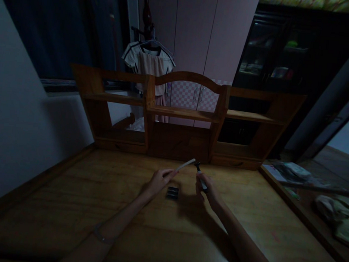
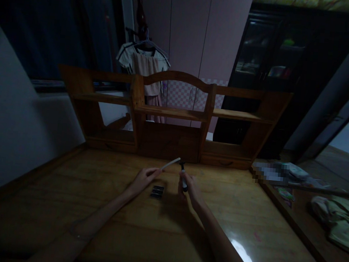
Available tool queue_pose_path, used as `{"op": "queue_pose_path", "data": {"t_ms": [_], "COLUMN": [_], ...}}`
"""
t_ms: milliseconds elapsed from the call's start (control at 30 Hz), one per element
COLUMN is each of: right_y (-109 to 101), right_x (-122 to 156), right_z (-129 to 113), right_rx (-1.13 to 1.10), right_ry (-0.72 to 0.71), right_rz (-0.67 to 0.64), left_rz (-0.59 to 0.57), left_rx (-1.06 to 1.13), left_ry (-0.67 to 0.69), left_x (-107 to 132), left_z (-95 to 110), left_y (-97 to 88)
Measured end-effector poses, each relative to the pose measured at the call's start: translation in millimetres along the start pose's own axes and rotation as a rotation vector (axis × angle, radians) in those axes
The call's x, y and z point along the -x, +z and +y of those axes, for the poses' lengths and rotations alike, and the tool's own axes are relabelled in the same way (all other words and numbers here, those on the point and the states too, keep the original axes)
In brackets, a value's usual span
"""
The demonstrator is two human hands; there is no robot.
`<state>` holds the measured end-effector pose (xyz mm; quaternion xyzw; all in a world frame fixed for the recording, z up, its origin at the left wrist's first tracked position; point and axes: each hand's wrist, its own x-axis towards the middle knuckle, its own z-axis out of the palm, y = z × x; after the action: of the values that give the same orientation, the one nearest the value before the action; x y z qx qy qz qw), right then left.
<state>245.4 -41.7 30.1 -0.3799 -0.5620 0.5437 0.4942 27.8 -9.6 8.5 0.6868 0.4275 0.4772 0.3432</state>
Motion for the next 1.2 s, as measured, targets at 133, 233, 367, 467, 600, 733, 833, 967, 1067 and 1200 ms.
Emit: {"op": "queue_pose_path", "data": {"t_ms": [133, 233, 367, 467, 600, 733, 833, 967, 1067, 1200], "right_y": [0.0, -0.1, 0.3, 0.7, 1.4, 1.9, 1.7, 1.8, 2.3, 2.3], "right_x": [-1.2, -1.9, -0.4, 0.6, 0.5, 0.7, 1.1, 1.1, 0.9, 1.6], "right_z": [-0.4, 0.4, 0.1, -0.6, -1.7, -2.2, -1.8, -1.6, -1.9, -1.9], "right_rx": [-0.018, -0.028, 0.001, 0.018, 0.023, 0.014, 0.011, 0.02, 0.04, 0.043], "right_ry": [-0.006, 0.011, -0.003, -0.018, -0.003, -0.006, -0.005, 0.012, 0.016, 0.021], "right_rz": [0.008, -0.01, -0.021, 0.0, -0.009, -0.041, -0.036, -0.019, -0.01, -0.001], "left_rz": [0.067, 0.01, 0.02, 0.071, 0.011, -0.011, 0.047, 0.027, -0.021, 0.0], "left_rx": [-0.014, 0.001, -0.02, -0.016, 0.005, -0.006, -0.006, 0.024, 0.006, -0.03], "left_ry": [-0.007, 0.02, -0.002, -0.014, 0.024, 0.001, -0.007, 0.02, 0.034, 0.032], "left_x": [0.2, 0.4, -0.9, -2.2, -0.9, -0.2, -1.6, -1.7, -0.2, 0.7], "left_z": [2.1, 1.7, -2.8, -3.2, 0.9, -0.5, -2.4, 0.1, 2.2, 2.2], "left_y": [-1.3, 0.4, 0.2, -2.6, -2.1, -0.8, -3.4, -3.9, -1.0, 0.0]}}
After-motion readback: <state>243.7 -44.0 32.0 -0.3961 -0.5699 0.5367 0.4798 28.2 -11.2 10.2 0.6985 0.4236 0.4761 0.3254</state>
